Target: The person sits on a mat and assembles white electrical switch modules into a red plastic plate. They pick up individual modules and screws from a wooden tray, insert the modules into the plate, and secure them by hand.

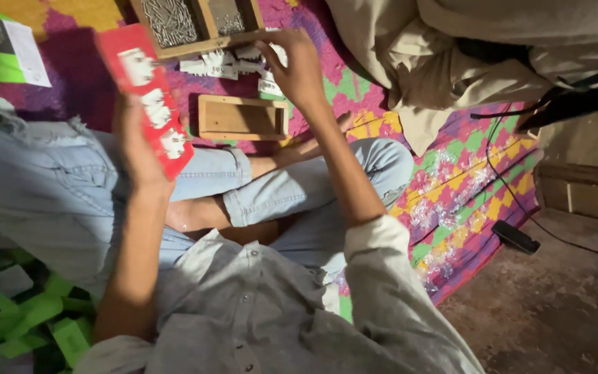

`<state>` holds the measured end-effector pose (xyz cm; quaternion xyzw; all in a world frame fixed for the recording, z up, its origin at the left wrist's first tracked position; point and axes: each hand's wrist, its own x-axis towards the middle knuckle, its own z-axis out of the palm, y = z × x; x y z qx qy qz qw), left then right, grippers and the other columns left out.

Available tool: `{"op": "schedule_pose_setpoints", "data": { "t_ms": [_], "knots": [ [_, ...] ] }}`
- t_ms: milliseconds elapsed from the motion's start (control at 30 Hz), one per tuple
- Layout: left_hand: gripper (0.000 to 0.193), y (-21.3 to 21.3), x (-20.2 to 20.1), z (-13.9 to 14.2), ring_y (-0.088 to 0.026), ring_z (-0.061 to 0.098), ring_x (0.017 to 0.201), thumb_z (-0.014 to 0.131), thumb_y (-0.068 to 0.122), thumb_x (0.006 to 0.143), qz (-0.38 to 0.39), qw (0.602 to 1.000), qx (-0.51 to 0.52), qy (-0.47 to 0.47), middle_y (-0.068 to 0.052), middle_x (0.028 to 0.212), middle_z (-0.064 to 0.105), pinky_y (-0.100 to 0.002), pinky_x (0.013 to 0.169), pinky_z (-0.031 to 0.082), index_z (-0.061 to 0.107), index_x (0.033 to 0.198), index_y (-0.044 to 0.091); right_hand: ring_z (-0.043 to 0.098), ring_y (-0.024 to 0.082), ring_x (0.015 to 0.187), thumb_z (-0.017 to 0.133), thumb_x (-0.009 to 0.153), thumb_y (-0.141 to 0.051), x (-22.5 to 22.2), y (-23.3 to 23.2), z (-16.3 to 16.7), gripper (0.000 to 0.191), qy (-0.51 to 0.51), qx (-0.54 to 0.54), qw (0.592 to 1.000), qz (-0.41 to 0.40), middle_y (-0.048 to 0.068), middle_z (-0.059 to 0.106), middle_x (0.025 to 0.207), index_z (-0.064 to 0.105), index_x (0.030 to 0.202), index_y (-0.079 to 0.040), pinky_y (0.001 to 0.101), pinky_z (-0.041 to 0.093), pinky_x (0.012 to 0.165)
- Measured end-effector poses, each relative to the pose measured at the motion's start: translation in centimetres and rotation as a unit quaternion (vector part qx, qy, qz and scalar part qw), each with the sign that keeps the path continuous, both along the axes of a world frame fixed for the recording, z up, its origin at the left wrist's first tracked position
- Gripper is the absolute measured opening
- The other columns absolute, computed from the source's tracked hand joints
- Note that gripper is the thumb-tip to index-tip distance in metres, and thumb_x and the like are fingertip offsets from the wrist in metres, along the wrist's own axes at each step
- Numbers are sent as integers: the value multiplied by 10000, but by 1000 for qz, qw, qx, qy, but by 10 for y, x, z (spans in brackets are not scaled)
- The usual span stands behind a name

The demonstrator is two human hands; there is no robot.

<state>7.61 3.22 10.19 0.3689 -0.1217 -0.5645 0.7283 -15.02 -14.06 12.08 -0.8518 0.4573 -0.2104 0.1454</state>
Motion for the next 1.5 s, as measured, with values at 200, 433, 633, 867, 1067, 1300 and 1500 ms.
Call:
{"op": "schedule_pose_setpoints", "data": {
  "t_ms": [200, 433, 633, 867, 1067, 1300, 1500],
  "knots": [
    [597, 2, 9, 6, -249, 640, 1168, 515, 488, 1048, -10, 979, 7, 206, -89, 1352, 652, -429, 838, 555, 521, 1459, 56, 615, 315, 1009, 812, 792, -219, 65, -56, -26, 91, 187, -64, 980, -37, 69, 734, 960, 824, 874, -181, 520, 412, 863],
    [605, 1, 3, 9, -250, 633, 1166, 518, 481, 1102, -25, 978, -2, 209, -126, 1371, 636, -433, 874, 561, 526, 1478, 7, 616, 293, 1014, 824, 721, -253, 85, -58, -40, 128, 253, -33, 959, -123, 57, 730, 963, 830, 835, -194, 516, 400, 909],
    [605, 3, -1, 8, -235, 646, 1180, 497, 442, 1076, -46, 981, 0, 189, -115, 1497, 587, -410, 883, 565, 476, 1513, 25, 621, 311, 989, 814, 674, -235, 94, -59, -43, 73, 237, -9, 956, -170, 94, 725, 798, 803, 707, -171, 532, 400, 898],
    [589, 5, -1, 6, -254, 668, 1140, 496, 433, 1071, -69, 978, -9, 197, -135, 1409, 621, -419, 898, 586, 479, 1500, 30, 604, 330, 945, 801, 638, -215, 97, -56, -49, 102, 182, -31, 965, -185, 102, 712, 732, 764, 668, -125, 544, 390, 862],
    [645, 3, -1, 5, -285, 706, 930, 502, 503, 1044, -114, 969, 16, 220, -157, 1251, 691, -411, 804, 586, 534, 1456, 8, 618, 292, 845, 814, 744, -186, 83, -50, -48, 210, 21, -64, 991, -117, 108, 689, 820, 693, 852, -52, 467, 472, 778],
    [610, -1, -11, 5, -248, 700, 958, 495, 487, 1057, -128, 965, 32, 225, -145, 1256, 676, -452, 849, 604, 533, 1432, 7, 681, 92, 770, 754, 890, -35, 36, -5, -32, 103, -294, 129, 935, -150, 64, 742, 857, 654, 878, -18, 237, 562, 720],
    [622, 2, -32, 3, -244, 705, 912, 479, 502, 1053, -197, 959, 38, 203, -142, 1240, 691, -420, 795, 607, 559, 1418, 6, 670, 86, 923, 676, 1025, -38, -5, 85, -12, 151, -394, 298, 865, -90, 27, 735, 1002, 720, 1153, 29, 236, 552, 840]
  ]
}}
